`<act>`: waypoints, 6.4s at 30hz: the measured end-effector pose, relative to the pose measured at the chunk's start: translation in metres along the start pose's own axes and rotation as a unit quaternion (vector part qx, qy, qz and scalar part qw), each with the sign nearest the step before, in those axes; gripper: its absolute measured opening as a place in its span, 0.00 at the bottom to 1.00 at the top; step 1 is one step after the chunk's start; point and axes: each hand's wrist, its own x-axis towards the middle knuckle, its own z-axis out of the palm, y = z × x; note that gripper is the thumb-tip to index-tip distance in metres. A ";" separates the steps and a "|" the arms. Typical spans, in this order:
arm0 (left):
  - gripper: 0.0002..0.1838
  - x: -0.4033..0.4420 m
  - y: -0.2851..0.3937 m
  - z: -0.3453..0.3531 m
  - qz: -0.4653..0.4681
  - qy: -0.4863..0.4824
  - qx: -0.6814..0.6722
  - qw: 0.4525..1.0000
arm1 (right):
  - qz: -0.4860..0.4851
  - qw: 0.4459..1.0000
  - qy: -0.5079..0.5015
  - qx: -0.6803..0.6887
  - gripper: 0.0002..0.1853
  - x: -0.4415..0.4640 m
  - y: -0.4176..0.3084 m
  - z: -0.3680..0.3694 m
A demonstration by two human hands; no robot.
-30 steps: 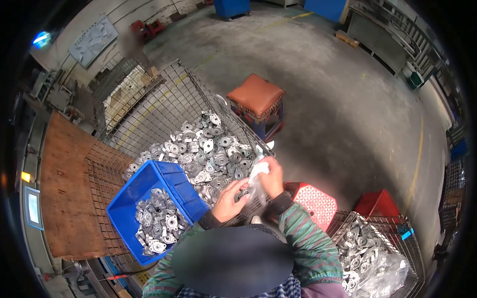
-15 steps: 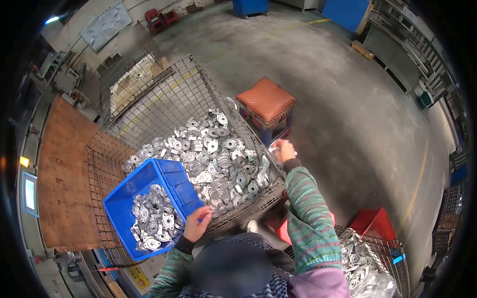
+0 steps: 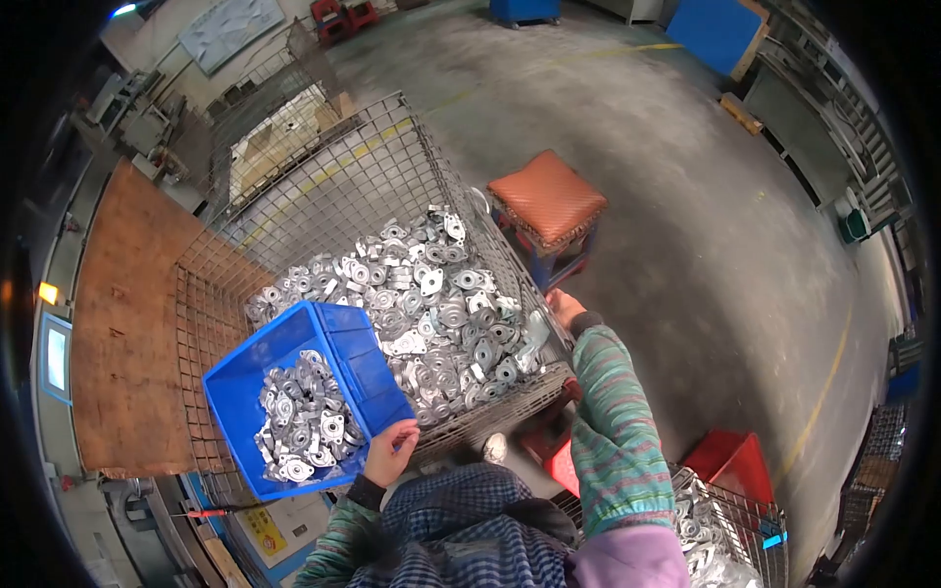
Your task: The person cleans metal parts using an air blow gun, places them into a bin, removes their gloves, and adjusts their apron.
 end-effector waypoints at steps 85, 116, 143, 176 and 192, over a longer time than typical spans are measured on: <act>0.14 -0.745 -0.215 0.052 -0.641 0.754 -0.109 0.090 | -0.478 0.305 -0.824 -0.008 0.19 -0.440 -0.482 0.697; 0.24 -0.718 -0.212 0.110 -0.631 0.745 -0.148 0.155 | -0.571 0.016 -0.770 -0.285 0.18 -0.608 -0.364 0.671; 0.36 -0.567 -0.223 -0.016 -0.296 0.906 0.041 0.298 | -0.574 0.238 -0.743 -0.248 0.29 -0.590 -0.329 0.701; 0.21 -0.410 -0.031 -0.250 0.100 0.228 0.097 0.964 | -0.304 0.783 -0.138 -0.524 0.14 -0.058 -0.376 0.597; 0.08 -0.349 -0.114 -0.253 -0.118 0.380 0.151 0.905 | -0.363 0.832 -0.146 -0.393 0.15 -0.086 -0.403 0.636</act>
